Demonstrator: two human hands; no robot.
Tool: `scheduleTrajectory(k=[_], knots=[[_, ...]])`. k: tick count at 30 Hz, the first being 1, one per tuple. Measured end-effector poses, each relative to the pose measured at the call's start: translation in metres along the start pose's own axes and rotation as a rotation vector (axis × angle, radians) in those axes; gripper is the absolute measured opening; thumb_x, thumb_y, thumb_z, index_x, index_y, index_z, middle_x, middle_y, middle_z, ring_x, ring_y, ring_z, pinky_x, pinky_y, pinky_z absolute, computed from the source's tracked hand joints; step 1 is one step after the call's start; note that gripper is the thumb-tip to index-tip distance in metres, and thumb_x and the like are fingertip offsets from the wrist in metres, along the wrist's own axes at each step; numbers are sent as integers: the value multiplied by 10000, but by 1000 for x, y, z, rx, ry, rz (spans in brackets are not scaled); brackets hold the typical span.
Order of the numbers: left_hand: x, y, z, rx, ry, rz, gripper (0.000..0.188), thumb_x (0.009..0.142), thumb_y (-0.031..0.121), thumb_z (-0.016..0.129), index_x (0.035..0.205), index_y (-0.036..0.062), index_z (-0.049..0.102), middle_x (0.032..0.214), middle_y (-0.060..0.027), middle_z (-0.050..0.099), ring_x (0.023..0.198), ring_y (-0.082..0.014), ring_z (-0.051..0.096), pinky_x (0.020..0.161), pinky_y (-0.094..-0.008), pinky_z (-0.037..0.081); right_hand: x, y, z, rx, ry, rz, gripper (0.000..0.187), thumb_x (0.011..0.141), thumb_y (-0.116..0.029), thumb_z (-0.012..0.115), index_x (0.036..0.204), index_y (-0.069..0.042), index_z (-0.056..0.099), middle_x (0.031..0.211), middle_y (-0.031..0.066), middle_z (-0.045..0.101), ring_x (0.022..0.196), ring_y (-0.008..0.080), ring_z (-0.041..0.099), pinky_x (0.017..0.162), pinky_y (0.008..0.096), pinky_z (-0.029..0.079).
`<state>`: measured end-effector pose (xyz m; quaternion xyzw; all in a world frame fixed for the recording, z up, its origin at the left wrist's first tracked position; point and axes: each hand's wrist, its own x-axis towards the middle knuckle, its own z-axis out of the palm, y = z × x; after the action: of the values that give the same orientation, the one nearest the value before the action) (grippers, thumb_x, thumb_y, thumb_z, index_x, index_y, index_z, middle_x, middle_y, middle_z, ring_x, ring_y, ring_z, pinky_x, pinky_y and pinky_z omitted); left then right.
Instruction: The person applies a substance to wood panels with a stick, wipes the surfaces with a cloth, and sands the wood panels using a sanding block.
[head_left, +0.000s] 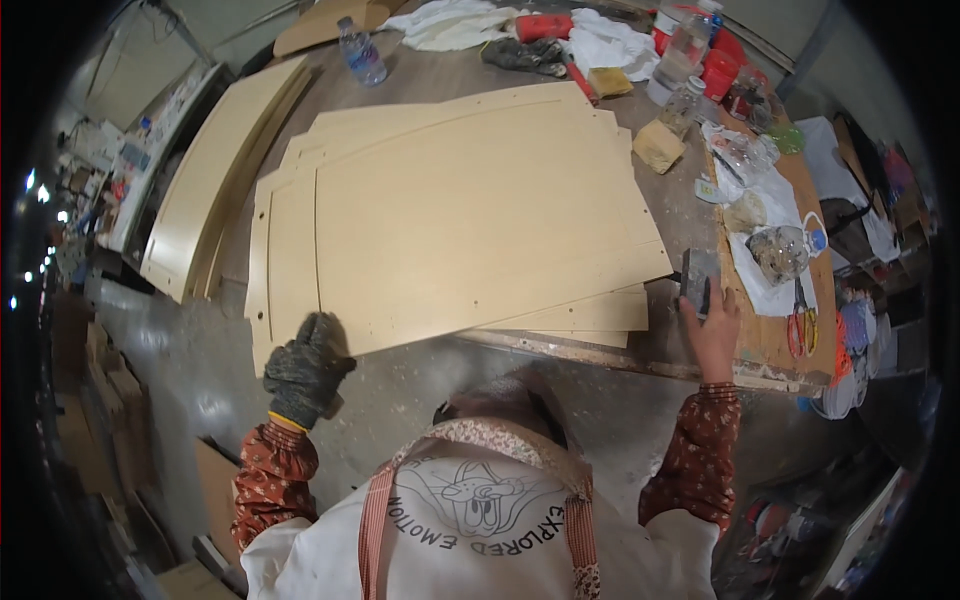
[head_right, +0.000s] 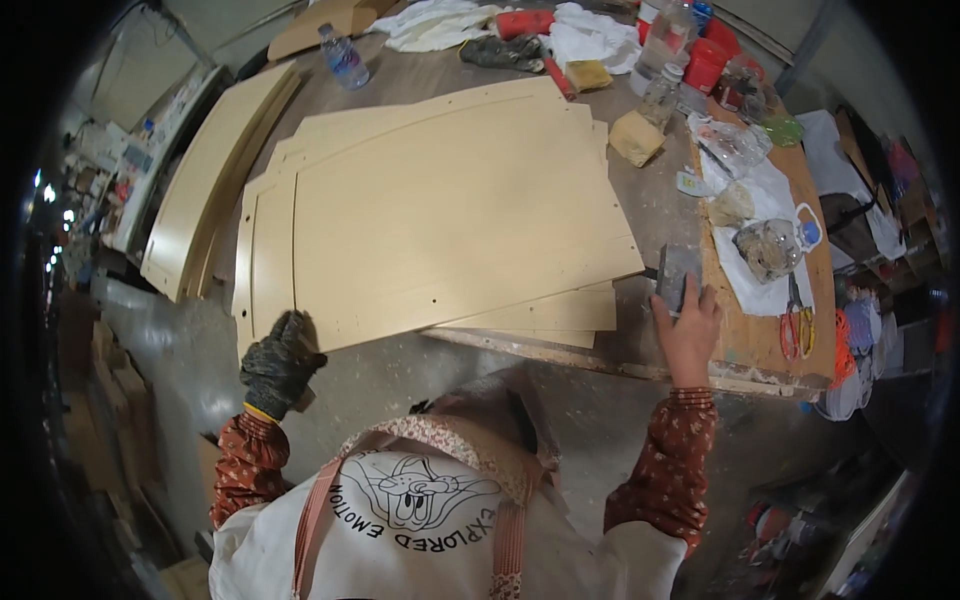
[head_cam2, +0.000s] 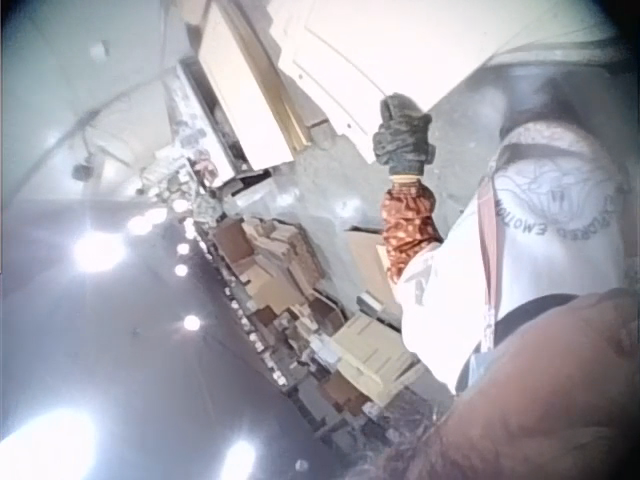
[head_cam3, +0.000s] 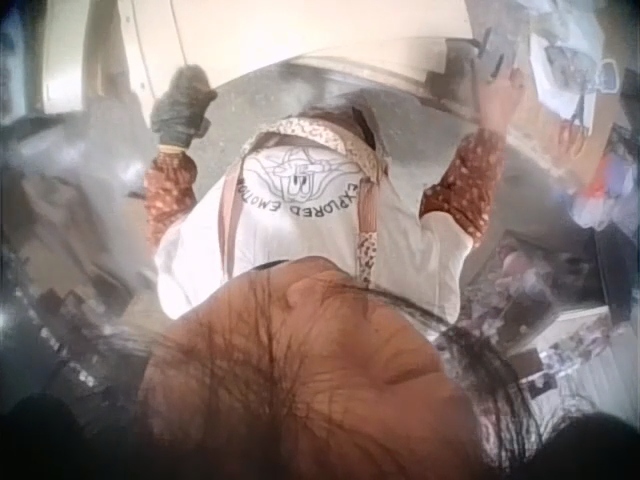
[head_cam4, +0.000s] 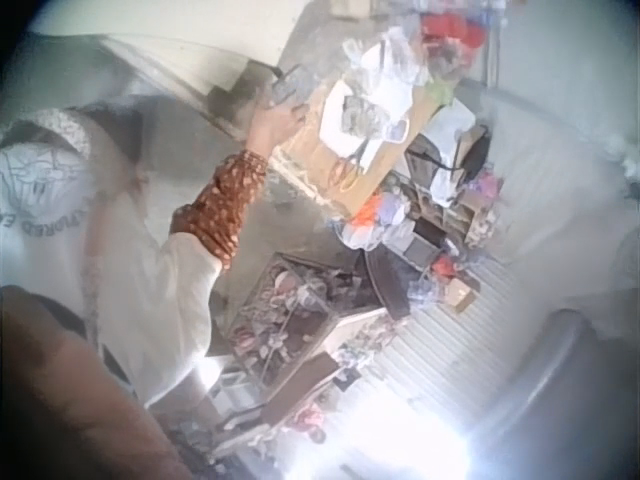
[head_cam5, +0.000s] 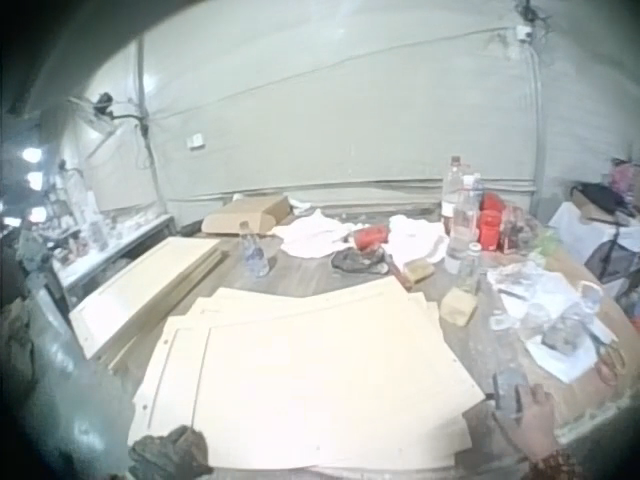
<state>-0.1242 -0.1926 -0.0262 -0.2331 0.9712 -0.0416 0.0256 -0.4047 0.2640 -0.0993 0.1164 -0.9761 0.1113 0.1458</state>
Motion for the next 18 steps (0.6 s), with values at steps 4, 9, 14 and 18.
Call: scheduleTrajectory(k=[4,9,14,18], knots=[[-26,-33,25,-16,62,-186,740,688,347,756,1329,121,462,1353,-130,480,1019,-310,606,831,-391,499,5,2,24,132,-18,85,599,761,-334,692,1266,-81,493,1256,250,471,1087,435,477,917,470,406],[-54,-62,38,-34,85,-466,703,743,309,736,1347,123,429,1339,-136,489,1058,-333,579,853,-392,487,27,13,22,125,-134,150,559,741,-294,702,1190,-32,495,1227,231,482,1107,433,464,932,468,384],[-84,-75,47,-329,214,-551,672,752,302,747,1324,102,456,1270,-131,550,1075,-293,586,872,-371,474,38,32,33,199,-44,140,547,770,-261,697,1200,2,485,1213,218,507,1122,406,468,962,447,370],[-84,-103,70,-730,312,-511,680,770,329,728,1334,70,450,1202,-161,593,1032,-250,609,887,-347,472,27,-5,-11,360,92,-89,563,862,-289,628,1324,-25,445,1328,233,453,1236,368,421,1043,430,307]])
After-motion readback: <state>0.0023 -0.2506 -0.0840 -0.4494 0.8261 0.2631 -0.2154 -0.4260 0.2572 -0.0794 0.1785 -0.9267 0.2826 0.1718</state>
